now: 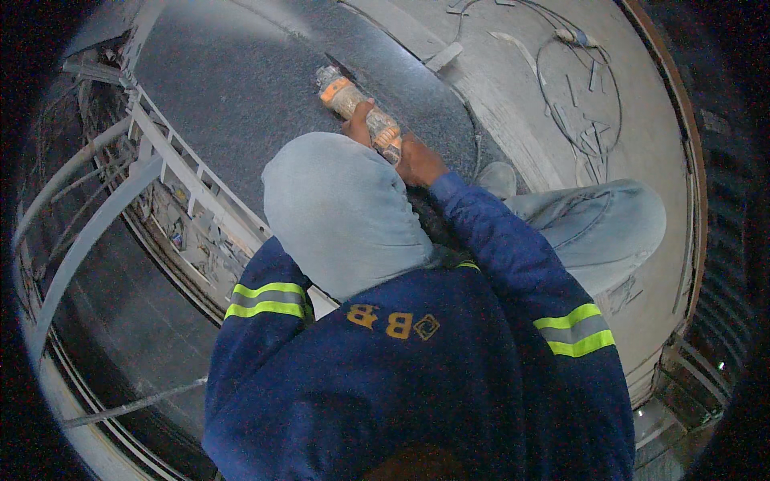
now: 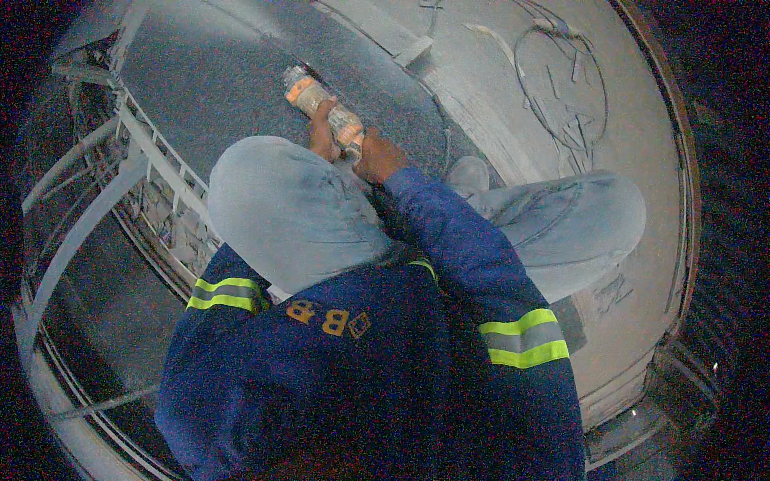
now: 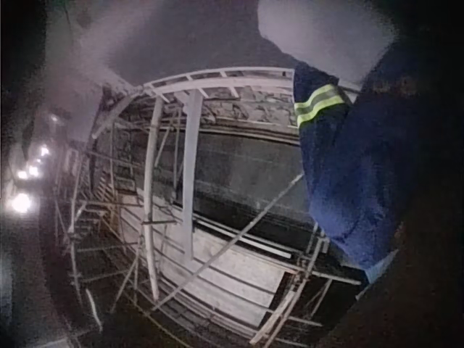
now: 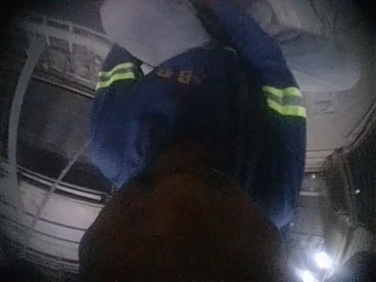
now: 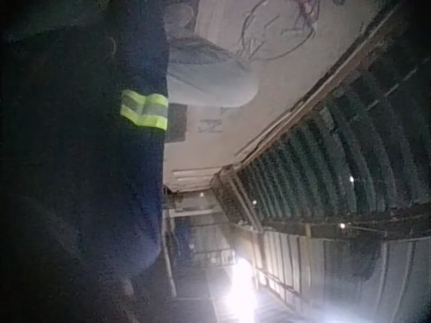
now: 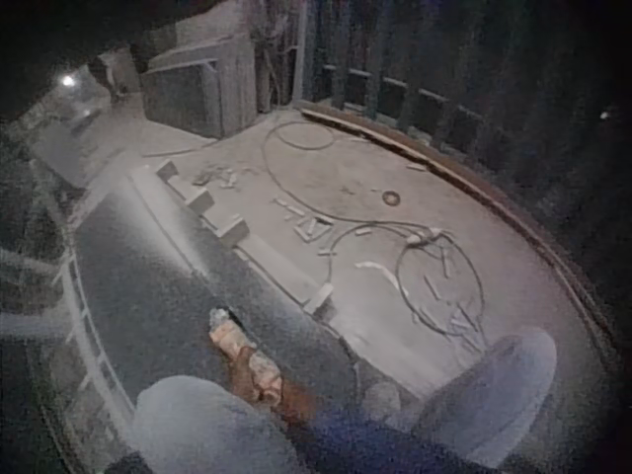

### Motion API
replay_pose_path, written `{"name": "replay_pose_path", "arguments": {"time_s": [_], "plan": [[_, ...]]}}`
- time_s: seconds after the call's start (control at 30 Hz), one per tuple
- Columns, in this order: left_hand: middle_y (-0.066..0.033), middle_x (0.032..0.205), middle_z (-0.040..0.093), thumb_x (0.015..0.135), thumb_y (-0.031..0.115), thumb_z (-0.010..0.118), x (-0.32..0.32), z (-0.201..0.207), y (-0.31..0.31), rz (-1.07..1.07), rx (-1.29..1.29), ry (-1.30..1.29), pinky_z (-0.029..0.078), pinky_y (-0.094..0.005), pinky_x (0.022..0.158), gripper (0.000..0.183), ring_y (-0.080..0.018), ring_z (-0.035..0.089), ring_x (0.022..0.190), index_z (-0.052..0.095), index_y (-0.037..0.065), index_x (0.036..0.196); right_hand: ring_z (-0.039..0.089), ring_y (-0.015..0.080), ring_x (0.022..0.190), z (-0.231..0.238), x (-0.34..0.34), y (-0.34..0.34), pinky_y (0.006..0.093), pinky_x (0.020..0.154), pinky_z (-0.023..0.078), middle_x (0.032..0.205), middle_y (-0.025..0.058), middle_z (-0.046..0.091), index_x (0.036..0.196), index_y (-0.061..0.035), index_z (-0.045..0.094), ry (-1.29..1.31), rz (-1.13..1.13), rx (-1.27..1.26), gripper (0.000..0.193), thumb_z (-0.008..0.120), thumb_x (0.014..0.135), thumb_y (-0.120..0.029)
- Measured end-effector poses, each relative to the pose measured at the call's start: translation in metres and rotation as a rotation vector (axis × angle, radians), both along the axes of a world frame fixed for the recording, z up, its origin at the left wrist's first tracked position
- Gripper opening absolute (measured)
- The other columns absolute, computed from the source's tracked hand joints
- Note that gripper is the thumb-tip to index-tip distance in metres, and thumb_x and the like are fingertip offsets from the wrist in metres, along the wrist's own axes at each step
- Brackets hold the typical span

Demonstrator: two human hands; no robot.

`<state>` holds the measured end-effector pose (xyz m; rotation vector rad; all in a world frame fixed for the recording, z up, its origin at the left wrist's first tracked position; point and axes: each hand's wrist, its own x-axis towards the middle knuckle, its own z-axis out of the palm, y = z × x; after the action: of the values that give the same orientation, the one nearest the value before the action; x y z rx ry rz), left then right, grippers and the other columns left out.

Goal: The person kneels on the floor and uses an orange power tool to grind a dark flat surface. The tool is moved back and forth across the surface, generating dust. The person continues the grinding motion throughout the clip.

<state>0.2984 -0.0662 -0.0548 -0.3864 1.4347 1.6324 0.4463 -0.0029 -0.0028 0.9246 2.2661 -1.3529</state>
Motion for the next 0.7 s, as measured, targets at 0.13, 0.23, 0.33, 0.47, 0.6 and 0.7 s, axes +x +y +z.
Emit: {"name": "replay_pose_path", "arguments": {"time_s": [0.13, 0.23, 0.33, 0.47, 0.6, 0.7], "plan": [[-0.0097, 0.078, 0.060, 0.081, 0.035, 0.065, -0.003, 0.003, 0.003, 0.013, -0.056, 0.025, 0.056, -0.0409, 0.062, 0.034, -0.0252, 0.064, 0.068, 0.055, 0.005, 0.095, 0.064, 0.0449, 0.096, 0.008, -0.002, 0.002, 0.0503, 0.082, 0.052, 0.103, 0.0295, 0.064, 0.113, 0.0061, 0.045, -0.030, -0.015, -0.014, 0.060, 0.072, 0.074, -0.031], [-0.0127, 0.077, 0.061, 0.074, 0.028, 0.070, -0.010, -0.009, 0.009, 0.098, -0.032, 0.101, 0.053, -0.0411, 0.061, 0.037, -0.0270, 0.064, 0.066, 0.059, -0.003, 0.092, 0.064, 0.0442, 0.097, -0.011, -0.008, 0.005, 0.0476, 0.081, 0.051, 0.104, 0.0327, 0.063, 0.111, 0.0087, 0.047, 0.034, -0.014, -0.042, 0.069, 0.074, 0.073, -0.042], [-0.0120, 0.079, 0.061, 0.076, 0.029, 0.068, -0.026, -0.018, 0.007, 0.090, -0.002, 0.042, 0.054, -0.0420, 0.063, 0.036, -0.0271, 0.064, 0.068, 0.058, 0.000, 0.095, 0.064, 0.0433, 0.100, -0.016, -0.023, 0.011, 0.0461, 0.082, 0.052, 0.106, 0.0324, 0.063, 0.113, 0.0093, 0.048, 0.085, -0.001, -0.091, 0.070, 0.076, 0.072, -0.039], [-0.0095, 0.081, 0.061, 0.080, 0.034, 0.066, -0.029, -0.006, 0.014, 0.029, -0.001, -0.004, 0.056, -0.0421, 0.067, 0.034, -0.0265, 0.064, 0.070, 0.055, 0.008, 0.099, 0.063, 0.0424, 0.104, 0.006, -0.031, 0.018, 0.0446, 0.085, 0.051, 0.108, 0.0321, 0.062, 0.113, 0.0092, 0.049, -0.007, -0.003, -0.071, 0.070, 0.077, 0.069, -0.038], [-0.0109, 0.084, 0.062, 0.081, 0.034, 0.065, -0.041, -0.009, 0.004, 0.077, 0.172, -0.055, 0.056, -0.0459, 0.071, 0.035, -0.0295, 0.065, 0.076, 0.055, 0.007, 0.102, 0.062, 0.0421, 0.105, 0.006, -0.031, 0.017, 0.0451, 0.087, 0.050, 0.111, 0.0313, 0.062, 0.114, 0.0088, 0.049, 0.021, 0.046, -0.005, 0.073, 0.078, 0.067, -0.039], [-0.0127, 0.087, 0.062, 0.082, 0.034, 0.064, -0.046, -0.007, 0.007, 0.104, 0.259, -0.097, 0.055, -0.0492, 0.072, 0.038, -0.0321, 0.064, 0.079, 0.053, 0.006, 0.105, 0.062, 0.0424, 0.105, -0.003, -0.028, 0.017, 0.0461, 0.088, 0.050, 0.111, 0.0318, 0.061, 0.116, 0.0088, 0.047, 0.079, 0.060, -0.018, 0.076, 0.078, 0.067, -0.041]]}}
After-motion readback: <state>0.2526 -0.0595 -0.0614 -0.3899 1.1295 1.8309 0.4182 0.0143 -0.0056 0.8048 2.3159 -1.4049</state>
